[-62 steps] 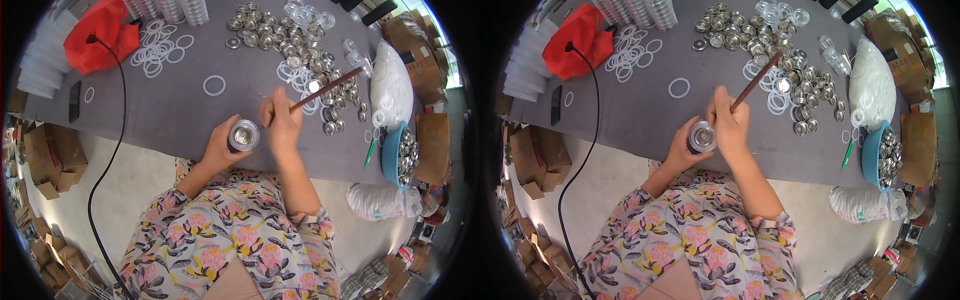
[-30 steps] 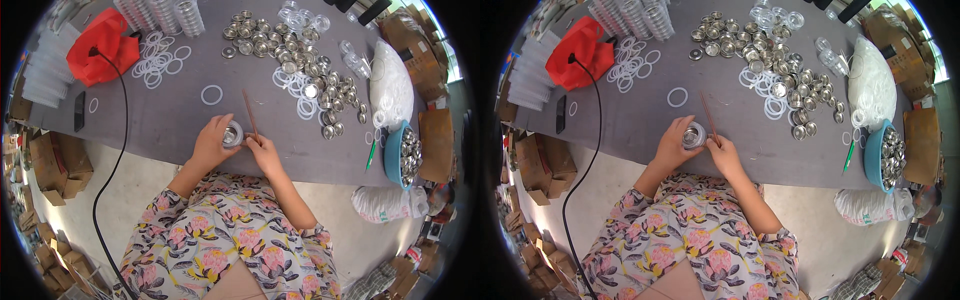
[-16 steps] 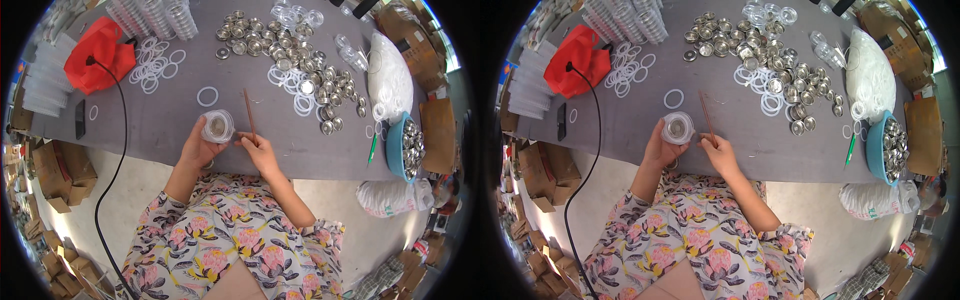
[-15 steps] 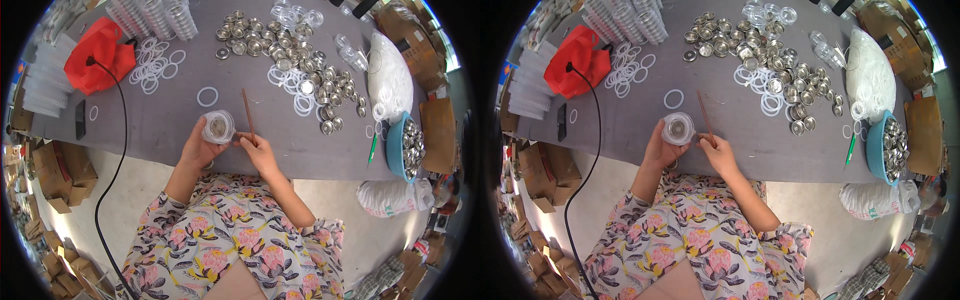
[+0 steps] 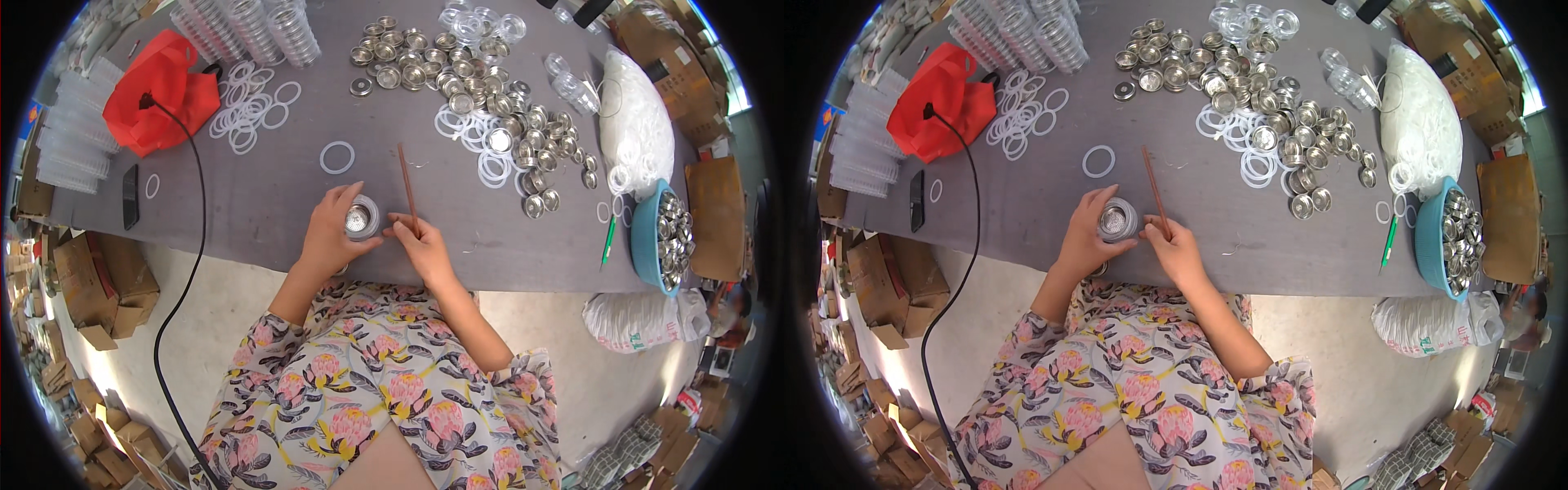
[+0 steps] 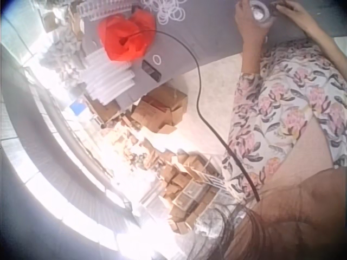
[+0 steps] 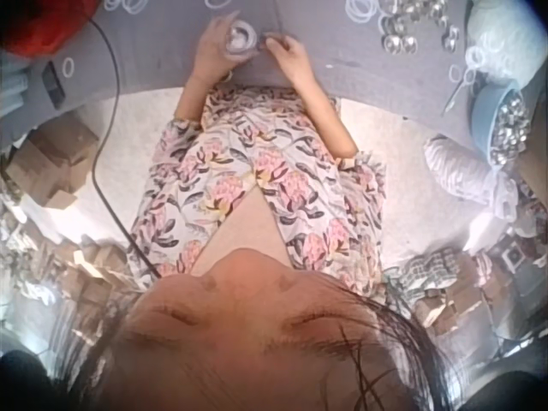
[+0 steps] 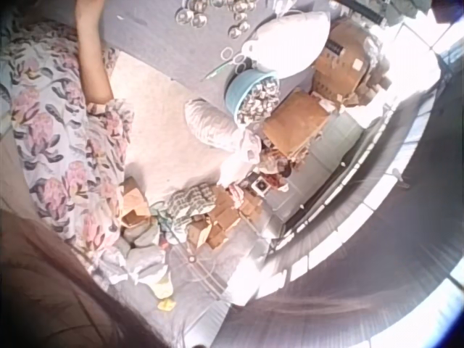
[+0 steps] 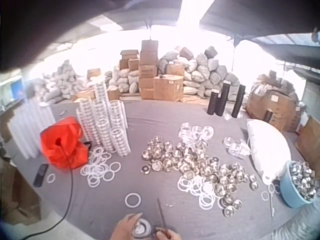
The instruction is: The person assembles small clear plastic containers by placing metal mesh inserts into the bases and securing them with lids. They use a thin wooden stick to press the mesh inserts firmly into place. The person handles the components one by one, stacking the finished units on the table.
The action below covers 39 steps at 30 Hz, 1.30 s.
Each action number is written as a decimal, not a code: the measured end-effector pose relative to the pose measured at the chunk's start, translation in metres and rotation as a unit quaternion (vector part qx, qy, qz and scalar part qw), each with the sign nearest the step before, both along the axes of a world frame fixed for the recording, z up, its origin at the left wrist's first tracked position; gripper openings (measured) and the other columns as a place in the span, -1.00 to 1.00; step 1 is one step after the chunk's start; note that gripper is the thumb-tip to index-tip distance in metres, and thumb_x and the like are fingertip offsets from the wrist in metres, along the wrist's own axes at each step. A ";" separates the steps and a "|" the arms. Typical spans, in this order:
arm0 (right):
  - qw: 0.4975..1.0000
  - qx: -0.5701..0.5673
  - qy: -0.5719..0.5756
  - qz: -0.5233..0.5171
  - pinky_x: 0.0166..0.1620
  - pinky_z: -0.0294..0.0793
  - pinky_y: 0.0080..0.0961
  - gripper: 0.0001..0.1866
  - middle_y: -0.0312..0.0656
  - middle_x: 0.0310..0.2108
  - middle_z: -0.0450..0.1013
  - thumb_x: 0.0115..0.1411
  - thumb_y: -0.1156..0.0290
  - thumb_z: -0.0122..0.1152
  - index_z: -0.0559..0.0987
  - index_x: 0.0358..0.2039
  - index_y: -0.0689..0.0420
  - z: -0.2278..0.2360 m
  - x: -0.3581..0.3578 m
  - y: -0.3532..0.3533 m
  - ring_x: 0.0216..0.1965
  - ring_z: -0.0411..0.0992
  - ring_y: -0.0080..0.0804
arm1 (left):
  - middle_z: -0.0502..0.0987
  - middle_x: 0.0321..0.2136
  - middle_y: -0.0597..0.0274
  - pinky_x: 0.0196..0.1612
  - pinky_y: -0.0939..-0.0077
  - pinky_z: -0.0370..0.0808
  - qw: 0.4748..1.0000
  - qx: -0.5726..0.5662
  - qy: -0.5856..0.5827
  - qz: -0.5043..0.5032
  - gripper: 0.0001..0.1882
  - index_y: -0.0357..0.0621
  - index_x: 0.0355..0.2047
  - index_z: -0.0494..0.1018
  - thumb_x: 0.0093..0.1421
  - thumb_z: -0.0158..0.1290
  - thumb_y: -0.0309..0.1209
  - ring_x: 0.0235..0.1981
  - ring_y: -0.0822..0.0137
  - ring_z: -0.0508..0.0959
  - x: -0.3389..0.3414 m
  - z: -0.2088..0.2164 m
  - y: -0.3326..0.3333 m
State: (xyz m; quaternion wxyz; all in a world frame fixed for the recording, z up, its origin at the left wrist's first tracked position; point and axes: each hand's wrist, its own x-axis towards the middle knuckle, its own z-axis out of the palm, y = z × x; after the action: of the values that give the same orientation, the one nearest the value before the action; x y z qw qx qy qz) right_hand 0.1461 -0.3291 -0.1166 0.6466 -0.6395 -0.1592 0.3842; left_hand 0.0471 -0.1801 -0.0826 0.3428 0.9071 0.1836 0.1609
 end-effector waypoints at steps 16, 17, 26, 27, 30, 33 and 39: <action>0.977 0.000 -0.191 0.095 -0.24 0.37 -0.54 -0.24 -0.17 -0.26 0.46 -0.08 0.38 0.34 0.24 0.16 0.19 -0.003 -0.001 0.017 -0.36 0.36 -0.55 | 0.39 -0.06 0.08 0.04 0.44 0.33 0.953 -0.283 -0.084 0.064 -0.28 -0.32 0.03 0.27 -0.15 0.30 -0.41 -0.04 0.30 0.41 -0.010 -0.010 0.011; 0.975 -0.027 -0.197 0.098 -0.27 0.36 -0.55 -0.25 -0.20 -0.31 0.46 -0.08 0.38 0.33 0.25 0.15 0.19 0.006 -0.001 0.020 -0.37 0.35 -0.57 | 0.39 -0.06 0.07 0.04 0.45 0.33 0.954 -0.271 -0.102 0.074 -0.28 -0.33 0.04 0.27 -0.14 0.30 -0.42 -0.03 0.31 0.41 -0.009 -0.011 0.010; 0.998 -0.067 0.011 0.015 -0.59 0.11 -0.74 -0.47 -0.40 -0.61 0.36 0.12 0.31 0.19 0.33 0.09 0.20 0.006 0.014 0.002 -0.66 0.18 -0.75 | 0.40 -0.08 0.07 0.11 0.27 0.23 0.986 0.114 -0.080 0.096 -0.37 -0.19 -0.02 0.34 -0.17 0.26 -0.42 0.00 0.08 0.37 -0.025 0.001 0.028; 0.997 -0.067 0.028 0.007 -0.63 0.07 -0.75 -0.49 -0.41 -0.63 0.36 0.13 0.30 0.17 0.34 0.07 0.19 0.006 0.014 0.000 -0.69 0.16 -0.77 | 0.40 -0.08 0.07 0.12 0.22 0.21 0.988 0.124 -0.081 0.051 -0.39 -0.17 -0.03 0.35 -0.16 0.24 -0.40 0.01 0.06 0.36 -0.030 0.007 0.020; 0.998 -0.057 0.017 -0.002 -0.68 0.02 -0.77 -0.53 -0.41 -0.64 0.38 0.14 0.32 0.15 0.37 0.05 0.18 0.006 0.011 0.003 -0.73 0.12 -0.78 | 0.42 -0.10 0.10 0.14 0.13 0.17 0.983 0.167 -0.026 -0.072 -0.49 -0.14 -0.07 0.38 -0.10 0.19 -0.38 0.04 0.09 0.34 -0.036 0.003 0.002; 0.999 -0.054 -0.004 -0.002 -0.52 0.19 -0.75 -0.55 -0.40 -0.63 0.37 0.12 0.37 0.17 0.38 0.02 0.25 0.002 0.012 0.001 -0.56 0.34 -0.72 | 0.45 -0.13 0.14 0.13 0.07 0.17 0.976 0.186 0.017 -0.112 -0.58 -0.14 -0.12 0.40 -0.05 0.14 -0.42 0.05 0.12 0.34 -0.030 0.001 -0.008; 0.999 -0.037 0.010 -0.014 -0.54 0.18 -0.76 -0.59 -0.38 -0.62 0.38 0.15 0.38 0.14 0.39 0.00 0.26 0.004 0.008 0.002 -0.57 0.32 -0.74 | 0.46 -0.17 0.12 0.04 0.19 0.30 0.979 0.155 0.026 -0.129 -0.62 -0.18 -0.16 0.41 -0.05 0.13 -0.47 -0.06 0.10 0.42 -0.022 -0.007 -0.006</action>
State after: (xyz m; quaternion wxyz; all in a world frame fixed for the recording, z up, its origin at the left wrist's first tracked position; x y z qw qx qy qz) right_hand 0.1543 -0.3268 -0.1125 0.6297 -0.6613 -0.1296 0.3865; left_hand 0.0255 -0.1865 -0.0896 0.2114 0.9691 0.0467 0.1180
